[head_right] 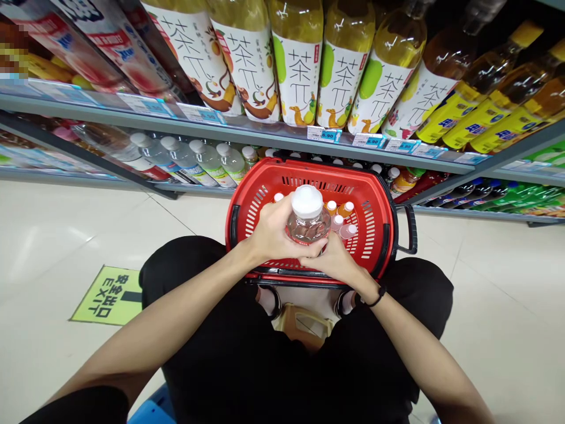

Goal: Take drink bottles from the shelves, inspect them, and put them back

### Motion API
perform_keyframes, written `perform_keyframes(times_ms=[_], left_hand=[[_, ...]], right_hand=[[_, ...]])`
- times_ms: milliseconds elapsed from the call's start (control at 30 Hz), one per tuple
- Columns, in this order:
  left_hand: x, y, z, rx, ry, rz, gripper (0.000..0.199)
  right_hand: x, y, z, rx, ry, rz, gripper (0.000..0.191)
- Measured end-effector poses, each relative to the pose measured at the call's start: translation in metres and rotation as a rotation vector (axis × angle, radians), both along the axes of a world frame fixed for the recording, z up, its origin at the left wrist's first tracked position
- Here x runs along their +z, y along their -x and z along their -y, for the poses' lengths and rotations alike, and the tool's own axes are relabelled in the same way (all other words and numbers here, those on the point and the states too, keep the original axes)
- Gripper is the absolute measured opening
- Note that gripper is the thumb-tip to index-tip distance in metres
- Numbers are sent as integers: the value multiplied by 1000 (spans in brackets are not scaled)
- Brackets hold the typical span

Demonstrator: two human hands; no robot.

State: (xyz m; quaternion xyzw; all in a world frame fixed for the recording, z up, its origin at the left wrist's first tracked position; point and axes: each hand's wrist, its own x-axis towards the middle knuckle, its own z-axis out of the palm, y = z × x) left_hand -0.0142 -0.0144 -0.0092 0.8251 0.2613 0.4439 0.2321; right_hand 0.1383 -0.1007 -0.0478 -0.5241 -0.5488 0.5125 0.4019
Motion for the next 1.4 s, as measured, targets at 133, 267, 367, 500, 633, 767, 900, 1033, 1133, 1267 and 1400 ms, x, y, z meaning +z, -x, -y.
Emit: perform_keyframes(times_ms=[133, 267, 367, 500, 633, 767, 900, 1033, 1133, 1267, 1400], left_hand=[[0, 0, 0, -4, 6, 4, 53], [1, 1, 0, -3, 16, -6, 53], [2, 1, 0, -8, 36, -20, 52], [4, 1, 1, -4, 42, -22, 53], [4, 1, 1, 1, 36, -20, 52], [4, 1, 1, -2, 30, -12, 52], [3, 2, 1, -7, 36, -17, 52], [3, 1, 1, -2, 52, -28, 54], [7, 0, 0, -23, 132, -54, 54], [13, 7, -14, -113, 356, -168, 45], [12, 24, -39, -299, 652, -232, 44]], right_hand=[[2, 0, 0, 4, 12, -2, 23], [1, 0, 0, 7, 21, 6, 22], [0, 0, 0, 4, 23, 14, 19], [-1, 1, 0, 4, 19, 18, 20], [0, 1, 0, 3, 6, 8, 23], [0, 1, 0, -1, -5, 25, 22], [-1, 1, 1, -10, -2, 32, 24], [1, 2, 0, -5, -20, 25, 21], [1, 3, -2, -22, -31, 69, 28], [-12, 2, -5, -50, 22, 111, 33], [-31, 1, -8, -94, 82, 233, 50]])
